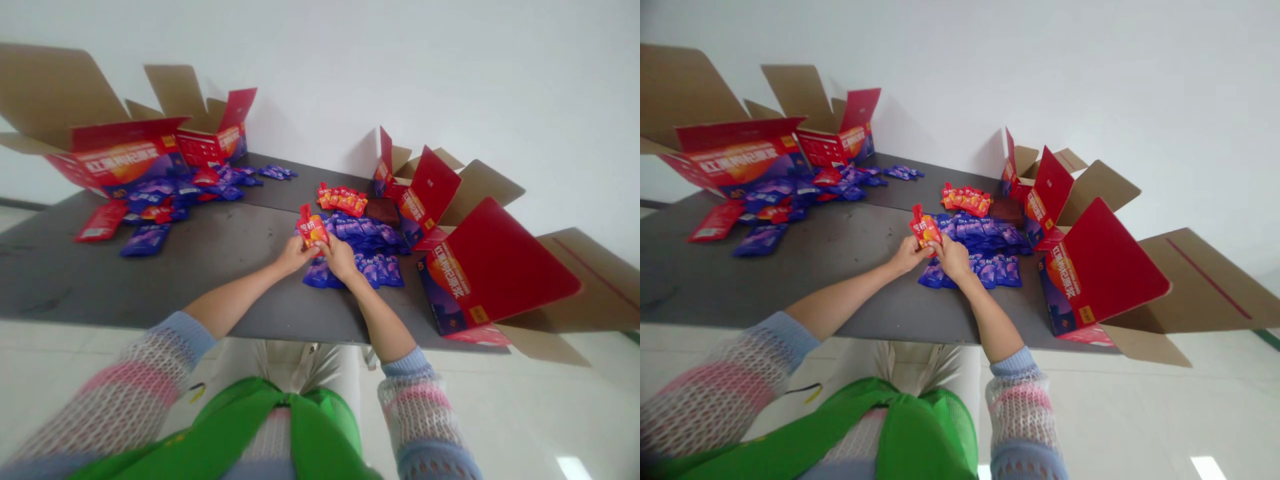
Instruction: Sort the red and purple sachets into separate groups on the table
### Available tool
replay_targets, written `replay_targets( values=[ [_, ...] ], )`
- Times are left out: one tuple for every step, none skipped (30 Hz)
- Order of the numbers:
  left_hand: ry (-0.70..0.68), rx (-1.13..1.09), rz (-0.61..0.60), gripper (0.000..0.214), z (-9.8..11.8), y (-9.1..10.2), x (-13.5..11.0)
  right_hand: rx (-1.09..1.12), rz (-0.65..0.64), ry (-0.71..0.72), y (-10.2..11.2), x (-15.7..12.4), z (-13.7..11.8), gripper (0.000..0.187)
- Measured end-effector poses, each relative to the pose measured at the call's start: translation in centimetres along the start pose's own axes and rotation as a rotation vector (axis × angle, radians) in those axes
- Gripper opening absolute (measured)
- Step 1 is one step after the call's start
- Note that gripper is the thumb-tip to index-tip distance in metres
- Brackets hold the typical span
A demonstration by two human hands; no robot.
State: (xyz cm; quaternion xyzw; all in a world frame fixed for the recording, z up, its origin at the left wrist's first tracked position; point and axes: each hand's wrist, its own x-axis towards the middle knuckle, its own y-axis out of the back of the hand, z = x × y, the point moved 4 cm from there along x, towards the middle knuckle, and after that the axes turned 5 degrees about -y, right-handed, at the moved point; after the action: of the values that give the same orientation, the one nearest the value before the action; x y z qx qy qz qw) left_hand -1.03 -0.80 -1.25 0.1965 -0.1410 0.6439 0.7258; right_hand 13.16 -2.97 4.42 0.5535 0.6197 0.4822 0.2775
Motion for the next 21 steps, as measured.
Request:
replay_targets(
  values=[
    [-0.012,-0.043,0.0,0.047,0.3,0.0,-0.1,-0.016,-0.008,0.014,0.5,-0.1,-0.1,0.041],
    [-0.025,-0.07,0.018,0.048,0.8,0.1,-0.3,-0.03,-0.009,0.019,0.9,-0.3,-0.2,0.043],
    [-0.039,-0.082,0.053,0.049,1.2,0.4,-0.4,-0.042,-0.004,0.013,1.3,-0.5,-0.3,0.045],
    [-0.052,-0.087,0.097,0.051,1.7,0.8,-0.5,-0.055,0.003,-0.001,1.6,-0.7,-0.3,0.048],
    [-0.06,-0.09,0.142,0.054,2.1,1.2,-0.6,-0.069,0.005,-0.018,1.8,-0.9,-0.4,0.051],
    [-0.057,-0.096,0.176,0.055,2.5,1.7,-0.6,-0.082,0.002,-0.035,1.9,-1.2,-0.5,0.055],
    [-0.045,-0.111,0.189,0.055,2.7,2.1,-0.6,-0.094,-0.008,-0.044,1.9,-1.4,-0.7,0.057],
    [-0.029,-0.136,0.186,0.054,2.9,2.4,-0.5,-0.103,-0.022,-0.041,1.8,-1.7,-0.8,0.059],
    [-0.017,-0.167,0.175,0.052,3.1,2.6,-0.5,-0.108,-0.04,-0.031,1.6,-1.9,-1.0,0.06],
    [-0.01,-0.199,0.159,0.05,3.3,2.8,-0.4,-0.11,-0.059,-0.019,1.4,-2.1,-1.2,0.06],
    [-0.007,-0.228,0.145,0.048,3.4,2.8,-0.4,-0.106,-0.079,-0.006,1.1,-2.3,-1.3,0.059],
    [-0.002,-0.25,0.141,0.046,3.4,2.8,-0.5,-0.091,-0.099,0.004,0.9,-2.4,-1.4,0.058],
    [0.012,-0.26,0.153,0.044,3.3,2.8,-0.6,-0.062,-0.116,0.014,0.7,-2.5,-1.5,0.057],
    [0.03,-0.262,0.188,0.042,3.1,2.7,-0.8,-0.017,-0.128,0.023,0.5,-2.6,-1.5,0.057],
    [0.051,-0.26,0.242,0.039,2.8,2.7,-0.9,0.044,-0.133,0.035,0.4,-2.7,-1.6,0.056],
    [0.071,-0.26,0.308,0.035,2.5,2.7,-1.1,0.115,-0.128,0.048,0.2,-2.7,-1.6,0.057],
    [0.089,-0.266,0.377,0.031,2.1,2.7,-1.2,0.191,-0.116,0.059,0.0,-2.7,-1.6,0.058],
    [0.103,-0.278,0.441,0.028,1.6,2.7,-1.3,0.263,-0.101,0.065,-0.3,-2.7,-1.6,0.059],
    [0.114,-0.291,0.494,0.025,1.2,2.7,-1.3,0.328,-0.085,0.065,-0.6,-2.7,-1.6,0.059],
    [0.122,-0.302,0.535,0.025,0.7,2.7,-1.3,0.383,-0.071,0.059,-1.0,-2.6,-1.6,0.06],
    [0.128,-0.307,0.563,0.026,0.4,2.7,-1.3,0.429,-0.062,0.051,-1.4,-2.6,-1.5,0.06]
  ],
)
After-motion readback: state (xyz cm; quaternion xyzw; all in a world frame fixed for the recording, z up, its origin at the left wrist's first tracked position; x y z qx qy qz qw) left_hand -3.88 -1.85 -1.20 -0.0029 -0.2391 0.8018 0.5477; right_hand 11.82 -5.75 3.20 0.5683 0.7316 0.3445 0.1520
